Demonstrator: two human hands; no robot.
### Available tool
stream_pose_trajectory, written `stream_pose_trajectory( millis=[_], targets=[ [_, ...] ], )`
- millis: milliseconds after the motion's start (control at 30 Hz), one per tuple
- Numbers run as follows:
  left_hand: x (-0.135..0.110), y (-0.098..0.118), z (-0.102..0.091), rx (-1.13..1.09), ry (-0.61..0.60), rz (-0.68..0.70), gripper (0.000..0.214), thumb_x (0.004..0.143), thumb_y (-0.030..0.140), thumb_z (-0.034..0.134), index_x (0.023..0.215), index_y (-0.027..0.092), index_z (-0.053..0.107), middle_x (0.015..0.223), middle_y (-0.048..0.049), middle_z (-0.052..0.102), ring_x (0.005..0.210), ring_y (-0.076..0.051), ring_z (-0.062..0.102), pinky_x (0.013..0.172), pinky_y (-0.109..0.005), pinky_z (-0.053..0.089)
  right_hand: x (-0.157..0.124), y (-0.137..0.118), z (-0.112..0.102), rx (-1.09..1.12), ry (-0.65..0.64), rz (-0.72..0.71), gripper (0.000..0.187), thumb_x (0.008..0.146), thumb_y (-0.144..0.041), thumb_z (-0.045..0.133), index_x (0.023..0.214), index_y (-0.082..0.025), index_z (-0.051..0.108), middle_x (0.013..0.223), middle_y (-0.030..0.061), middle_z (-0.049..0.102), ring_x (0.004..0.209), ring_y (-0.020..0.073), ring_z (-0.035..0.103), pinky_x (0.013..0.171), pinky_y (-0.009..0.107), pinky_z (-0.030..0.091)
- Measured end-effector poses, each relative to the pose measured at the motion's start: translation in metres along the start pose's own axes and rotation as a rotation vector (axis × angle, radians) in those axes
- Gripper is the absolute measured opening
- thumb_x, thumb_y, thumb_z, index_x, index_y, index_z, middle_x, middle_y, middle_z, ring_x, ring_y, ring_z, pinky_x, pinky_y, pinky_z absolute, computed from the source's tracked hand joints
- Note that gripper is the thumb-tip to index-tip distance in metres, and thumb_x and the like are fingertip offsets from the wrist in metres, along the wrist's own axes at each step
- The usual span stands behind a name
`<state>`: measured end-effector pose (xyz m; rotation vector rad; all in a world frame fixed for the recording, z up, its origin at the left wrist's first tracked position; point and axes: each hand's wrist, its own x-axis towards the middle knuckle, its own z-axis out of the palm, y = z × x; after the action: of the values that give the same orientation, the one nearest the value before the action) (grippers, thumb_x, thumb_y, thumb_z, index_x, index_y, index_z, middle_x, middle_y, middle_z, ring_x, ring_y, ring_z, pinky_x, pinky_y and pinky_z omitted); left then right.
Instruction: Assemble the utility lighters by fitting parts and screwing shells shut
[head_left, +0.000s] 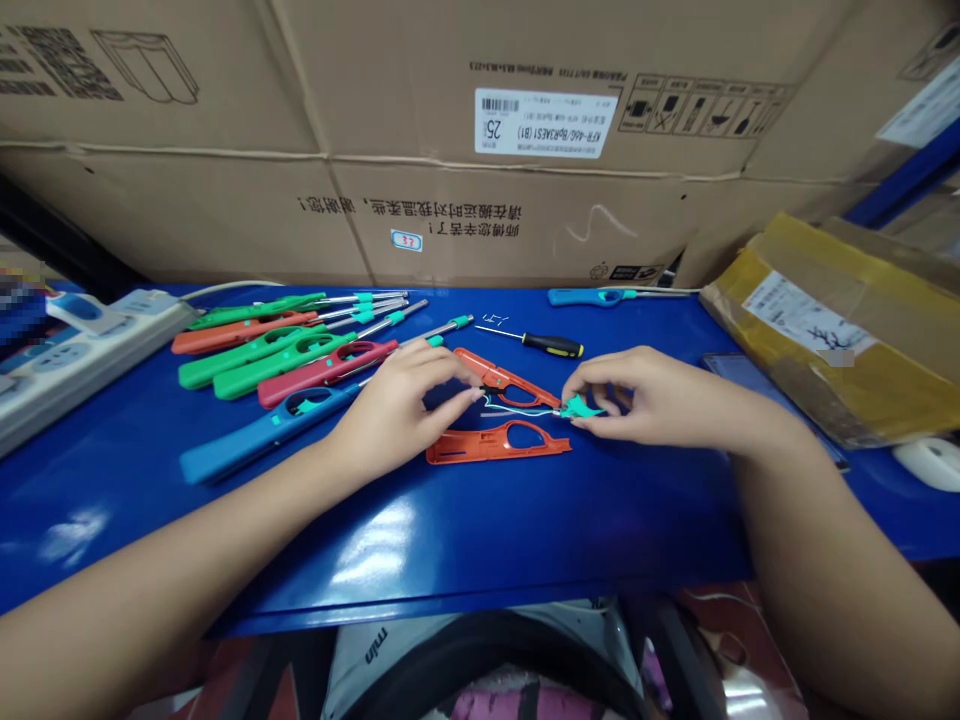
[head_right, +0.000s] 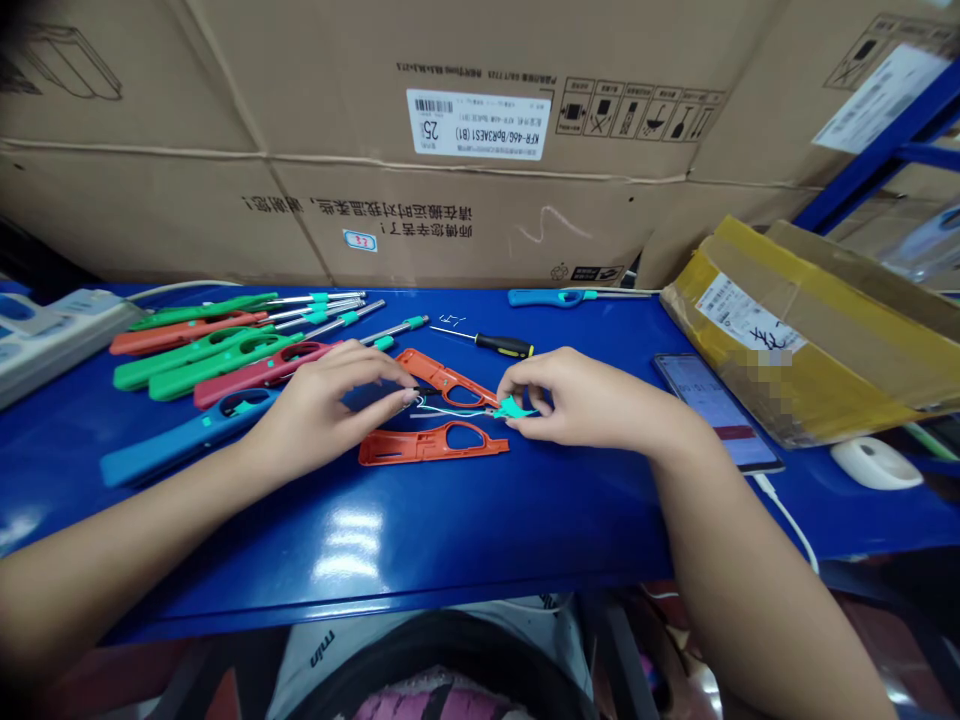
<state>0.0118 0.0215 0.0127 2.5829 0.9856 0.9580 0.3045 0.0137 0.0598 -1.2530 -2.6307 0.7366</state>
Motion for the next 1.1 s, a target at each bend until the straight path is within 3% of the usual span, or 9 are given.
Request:
stream_pose_trajectory(
  millis=[233, 600, 933, 1000, 1100],
  targets=[
    [-0.004, 0.01, -0.001, -0.008, -0.162, 0.068, 0.011, 0.096, 0.023, 0.062, 0.094, 0.017, 0.072, 0.091, -0.004, 0.074, 0.086, -0.02, 0.061, 0.081, -0.034, 0.047, -0.003, -0.003, 0.0, -0.02, -0.225, 0.072, 0.015, 0.08, -0.018, 0.064, 0.093, -0.022, 0.072, 0.064, -0.0057, 0.055, 0.057, 0.0099, 0.051, 0.054, 0.023, 0.037],
    [-0.007, 0.012, 0.002, 0.039, -0.228, 0.096, 0.014, 0.097, 0.022, 0.06, 0.096, 0.017, 0.072, 0.09, -0.0055, 0.071, 0.088, -0.021, 0.062, 0.081, -0.035, 0.05, -0.001, -0.003, 0.003, -0.026, -0.234, 0.035, 0.021, 0.08, -0.014, 0.062, 0.096, -0.023, 0.073, 0.071, -0.0042, 0.061, 0.062, 0.011, 0.052, 0.057, 0.024, 0.037],
    [-0.009, 0.009, 0.005, -0.004, -0.235, 0.024, 0.011, 0.093, 0.019, 0.063, 0.097, 0.017, 0.073, 0.089, -0.0059, 0.071, 0.085, -0.021, 0.063, 0.077, -0.034, 0.052, -0.002, 0.0, 0.005, 0.024, -0.18, -0.074, 0.019, 0.085, -0.015, 0.064, 0.1, -0.022, 0.074, 0.095, 0.0011, 0.07, 0.077, 0.0128, 0.058, 0.069, 0.024, 0.043],
    [-0.01, 0.009, 0.005, -0.005, -0.223, 0.017, 0.011, 0.093, 0.018, 0.063, 0.098, 0.017, 0.073, 0.089, -0.0057, 0.071, 0.085, -0.021, 0.064, 0.076, -0.033, 0.053, 0.0, 0.0, 0.007, 0.047, -0.11, -0.084, 0.015, 0.088, -0.026, 0.068, 0.1, -0.02, 0.074, 0.094, 0.0023, 0.068, 0.075, 0.0124, 0.056, 0.068, 0.025, 0.043],
    [-0.01, 0.009, 0.006, -0.008, -0.186, 0.034, 0.011, 0.093, 0.017, 0.063, 0.098, 0.017, 0.073, 0.089, -0.0052, 0.072, 0.085, -0.02, 0.064, 0.075, -0.032, 0.053, 0.006, -0.002, 0.015, 0.077, 0.068, -0.063, 0.023, 0.086, -0.035, 0.074, 0.1, -0.017, 0.074, 0.083, 0.0011, 0.065, 0.067, 0.0113, 0.052, 0.062, 0.025, 0.04]
  ],
)
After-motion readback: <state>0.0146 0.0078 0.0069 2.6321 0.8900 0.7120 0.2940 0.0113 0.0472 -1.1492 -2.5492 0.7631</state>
